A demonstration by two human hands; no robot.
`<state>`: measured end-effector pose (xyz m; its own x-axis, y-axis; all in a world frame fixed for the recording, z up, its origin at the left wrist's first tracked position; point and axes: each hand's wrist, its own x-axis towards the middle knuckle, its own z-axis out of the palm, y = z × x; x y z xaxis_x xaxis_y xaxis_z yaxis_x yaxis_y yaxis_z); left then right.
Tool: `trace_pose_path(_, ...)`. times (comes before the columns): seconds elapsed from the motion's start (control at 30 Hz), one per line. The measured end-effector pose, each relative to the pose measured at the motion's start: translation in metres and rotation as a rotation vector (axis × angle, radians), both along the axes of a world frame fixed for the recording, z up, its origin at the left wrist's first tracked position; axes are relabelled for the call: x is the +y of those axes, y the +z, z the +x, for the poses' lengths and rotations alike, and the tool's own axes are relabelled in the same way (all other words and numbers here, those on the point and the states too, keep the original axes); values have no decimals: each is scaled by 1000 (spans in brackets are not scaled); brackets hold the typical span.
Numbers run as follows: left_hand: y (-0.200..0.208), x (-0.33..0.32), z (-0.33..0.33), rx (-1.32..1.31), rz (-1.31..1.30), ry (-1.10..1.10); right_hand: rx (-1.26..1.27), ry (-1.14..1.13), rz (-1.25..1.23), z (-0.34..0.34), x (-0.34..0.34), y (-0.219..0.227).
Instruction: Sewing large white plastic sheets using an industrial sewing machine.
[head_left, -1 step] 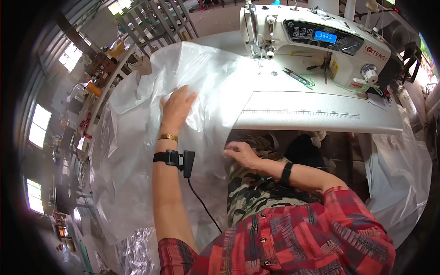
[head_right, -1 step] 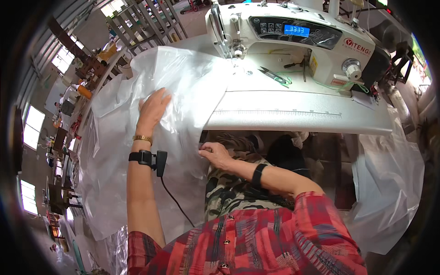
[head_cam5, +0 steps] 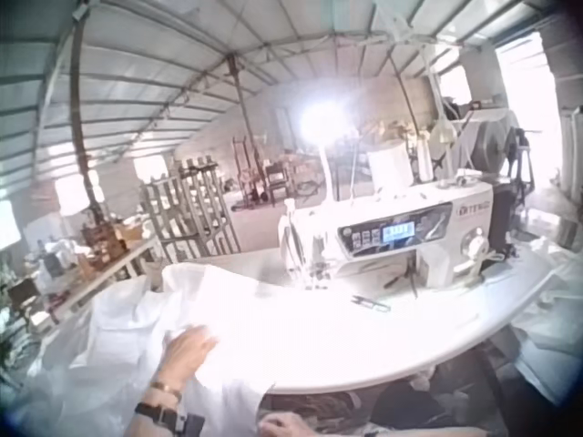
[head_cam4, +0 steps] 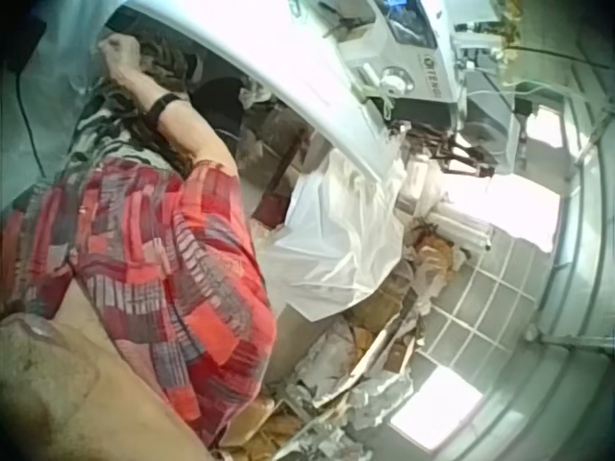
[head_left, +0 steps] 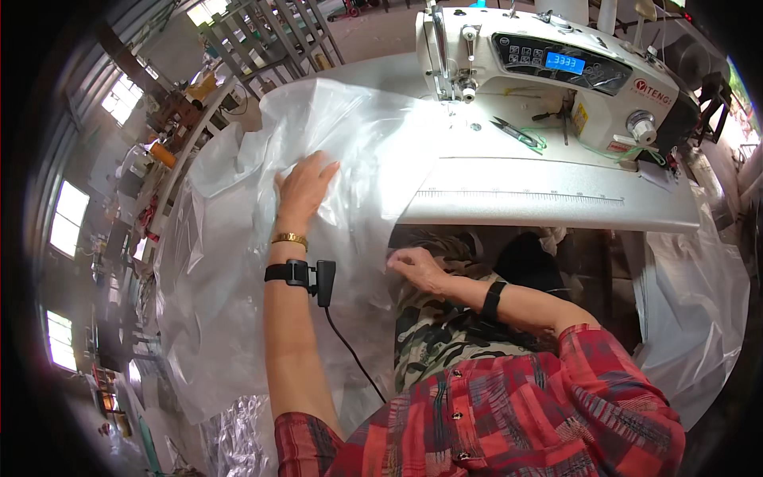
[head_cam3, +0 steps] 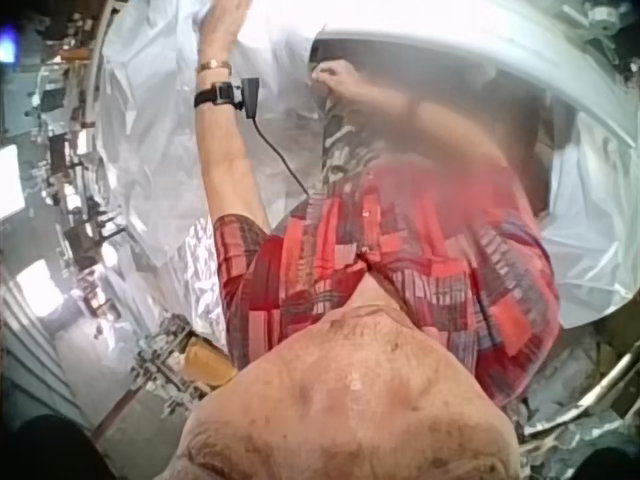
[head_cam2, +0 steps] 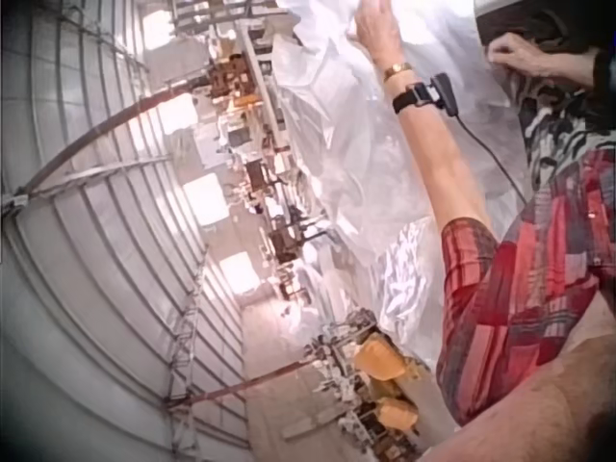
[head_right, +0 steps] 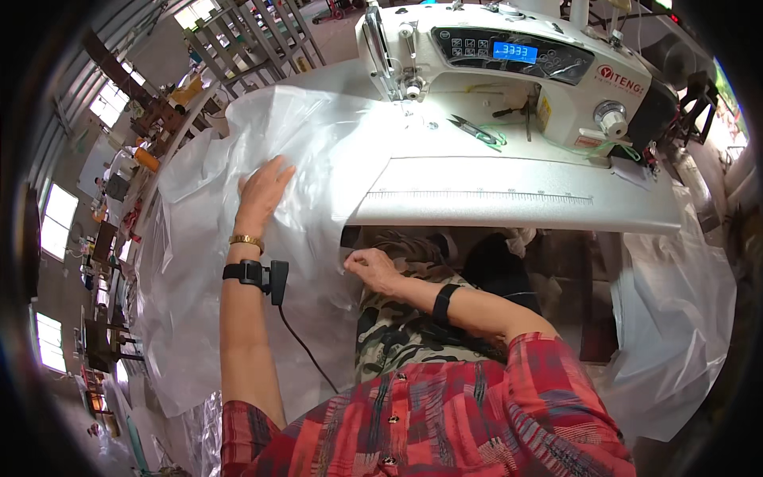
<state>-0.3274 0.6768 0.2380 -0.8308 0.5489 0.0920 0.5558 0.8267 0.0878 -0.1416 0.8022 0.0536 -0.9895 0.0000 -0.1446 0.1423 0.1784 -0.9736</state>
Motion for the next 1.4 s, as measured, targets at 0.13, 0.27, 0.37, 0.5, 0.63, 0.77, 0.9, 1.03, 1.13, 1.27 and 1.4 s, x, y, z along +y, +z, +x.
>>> trace_pose_path(0.13, -27, -22, -25, -14, 96, 37, 137, 75, -281, 13, 2, -32)
trace_pose_path(0.27, -45, -58, -35, 19, 125, 20, 117, 107, -316, 27, -1, 6)
trace_pose_path(0.37, -35, -46, -31, -41, 168, -26, 153, -72, -165, 13, -12, 8)
trace_pose_path(0.5, -37, -52, -16, 26, 214, -39, 76, -195, 246, -6, -24, 2)
trace_pose_path(0.63, -34, -65, -4, -5, 162, -25, 53, -59, 345, 2, -13, 5)
trace_pose_path(0.77, -17, -68, 23, -39, 79, -63, 168, 309, -187, 68, -2, 50)
trace_pose_path(0.9, -18, -89, 58, -11, -33, -98, -23, 321, -674, 116, 18, 107)
trace_pose_path(1.03, -21, -82, 76, 68, -167, -85, -239, 347, -806, 130, 17, 84)
trace_pose_path(1.13, -6, -60, 123, 380, -12, -312, -212, 329, -808, 132, 9, 68)
trace_pose_path(1.27, 6, -7, 225, 30, 343, -525, -84, 146, -674, 137, 6, 60)
trace_pose_path(1.4, -42, -5, 247, -108, 202, -288, 35, 97, -535, 146, 0, 66)
